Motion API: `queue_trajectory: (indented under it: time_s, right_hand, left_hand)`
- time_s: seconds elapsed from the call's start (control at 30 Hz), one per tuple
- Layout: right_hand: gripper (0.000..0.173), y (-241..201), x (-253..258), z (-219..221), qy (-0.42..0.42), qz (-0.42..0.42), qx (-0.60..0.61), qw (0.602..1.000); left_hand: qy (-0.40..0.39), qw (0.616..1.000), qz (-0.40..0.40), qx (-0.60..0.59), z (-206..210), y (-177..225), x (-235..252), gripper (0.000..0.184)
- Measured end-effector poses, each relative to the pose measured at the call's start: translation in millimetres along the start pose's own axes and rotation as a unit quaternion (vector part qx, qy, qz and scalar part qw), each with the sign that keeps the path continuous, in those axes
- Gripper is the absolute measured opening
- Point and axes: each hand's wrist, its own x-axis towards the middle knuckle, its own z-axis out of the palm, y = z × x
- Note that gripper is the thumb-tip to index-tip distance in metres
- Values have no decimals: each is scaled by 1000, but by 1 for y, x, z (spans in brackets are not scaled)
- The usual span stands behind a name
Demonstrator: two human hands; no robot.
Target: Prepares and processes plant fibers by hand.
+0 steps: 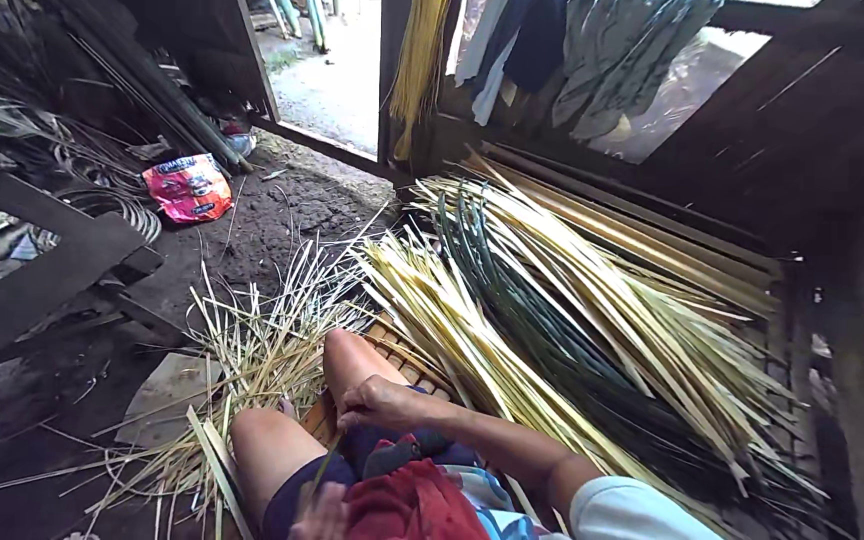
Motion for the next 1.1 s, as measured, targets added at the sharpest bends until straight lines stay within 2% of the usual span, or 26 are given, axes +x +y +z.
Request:
queue_trajectory:
  time_s: [0.07, 0.1, 0.17, 0.2, 0.27, 0.3, 0.37, 0.43, 0.6, 0.7, 0.77, 0.83, 0.97, 1.1]
  right_hand:
    - [32, -5, -1, -10, 4, 17, -35, 999]
    - [33, -9, -3, -16, 2, 20, -46, 999]
    - [33, -14, -7, -24, 3, 5, -51, 999]
    - [32, -17, -9, -26, 5, -7, -43, 999]
    - [30, -24, -12, -28, 19, -25, -33, 999]
    - [29, -25, -12, -27, 39, -29, -35, 998]
    - [30, -25, -12, -25, 91, -33, -53, 994]
    - [29, -25, -13, -24, 117, -36, -73, 990]
    - [18, -28, -15, -27, 100, -35, -117, 987]
    - [9, -38, -11, -27, 135, -52, -114, 983]
    - [7, -44, -6, -27, 153, -78, -121, 978]
    - [11, -44, -4, -22, 169, -95, -135, 972]
    - [9, -51, -5, -1, 246, -84, -191, 947]
    - [8, -46, -13, 13, 317, -83, -219, 919]
  left_hand:
    - [-146, 983, 18, 106, 2, 4, -2, 44]
    - [-180, 969, 78, 150, 7, 11, 0, 36]
    - [-159, 932, 213, 245, 20, 33, 15, 23]
    - [-148, 904, 252, 313, 27, 46, 26, 30]
    - [-149, 850, 247, 440, 44, 63, 49, 51]
    - [-149, 844, 224, 463, 52, 63, 57, 49]
    - [-124, 859, 200, 456, 61, 56, 69, 31]
    - [-107, 869, 192, 444, 61, 51, 77, 22]
    - [-77, 851, 197, 481, 63, 51, 83, 22]
    - [-103, 849, 127, 503, 71, 64, 72, 28]
    - [-155, 869, 59, 466, 77, 77, 69, 35]
    - [-171, 904, 23, 391, 79, 82, 66, 37]
    - [-147, 938, 11, 313, 93, 87, 57, 40]
    - [-131, 925, 71, 350, 109, 90, 55, 39]
